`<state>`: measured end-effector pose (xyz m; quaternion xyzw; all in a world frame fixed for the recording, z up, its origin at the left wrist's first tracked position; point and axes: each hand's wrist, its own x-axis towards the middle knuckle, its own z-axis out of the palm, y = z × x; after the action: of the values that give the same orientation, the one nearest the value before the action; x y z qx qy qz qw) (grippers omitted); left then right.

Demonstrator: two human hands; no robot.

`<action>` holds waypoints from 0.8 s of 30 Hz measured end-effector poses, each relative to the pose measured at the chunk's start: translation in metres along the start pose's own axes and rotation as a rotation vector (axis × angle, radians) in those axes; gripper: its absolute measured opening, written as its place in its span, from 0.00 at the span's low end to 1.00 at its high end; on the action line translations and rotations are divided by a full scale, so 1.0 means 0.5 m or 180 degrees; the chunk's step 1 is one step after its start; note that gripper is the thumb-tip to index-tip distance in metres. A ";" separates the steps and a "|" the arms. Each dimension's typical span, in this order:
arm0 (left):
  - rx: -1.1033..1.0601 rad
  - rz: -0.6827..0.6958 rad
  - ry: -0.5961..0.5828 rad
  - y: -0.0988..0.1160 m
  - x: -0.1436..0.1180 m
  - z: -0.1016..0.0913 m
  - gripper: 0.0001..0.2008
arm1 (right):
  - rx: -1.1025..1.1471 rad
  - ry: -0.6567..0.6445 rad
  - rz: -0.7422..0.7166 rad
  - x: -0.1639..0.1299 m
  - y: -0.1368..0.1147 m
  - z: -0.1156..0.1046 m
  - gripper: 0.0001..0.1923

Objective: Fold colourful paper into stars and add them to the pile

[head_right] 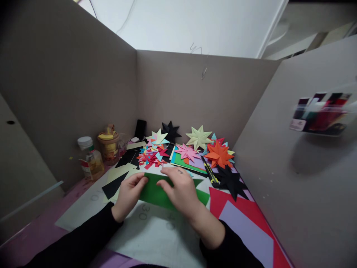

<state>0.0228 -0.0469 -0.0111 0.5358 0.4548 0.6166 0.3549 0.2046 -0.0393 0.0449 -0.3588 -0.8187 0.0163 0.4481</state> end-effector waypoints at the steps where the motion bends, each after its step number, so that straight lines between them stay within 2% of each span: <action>1: -0.0092 -0.0056 0.0119 0.000 0.006 -0.004 0.09 | -0.0049 -0.0024 0.0088 0.006 0.007 -0.008 0.09; 4: -0.0177 -0.0017 0.0267 0.000 0.017 -0.014 0.10 | -0.0200 -0.0247 0.0325 0.020 0.028 -0.032 0.03; 6: -0.0111 0.0085 0.0297 -0.001 0.018 -0.017 0.10 | -0.0229 -0.0413 0.0386 0.026 0.039 -0.044 0.03; 11: -0.0009 0.0207 0.0291 -0.005 0.016 -0.018 0.11 | -0.0014 -0.0632 0.0177 0.030 0.052 -0.056 0.05; 24: -0.0222 0.0083 0.0254 0.000 0.013 -0.013 0.10 | 0.0229 -0.0659 0.0390 0.029 0.048 -0.062 0.07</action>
<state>0.0155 -0.0421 -0.0089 0.5041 0.4398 0.6574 0.3469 0.2364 -0.0218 0.0657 -0.3882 -0.8360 0.1100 0.3719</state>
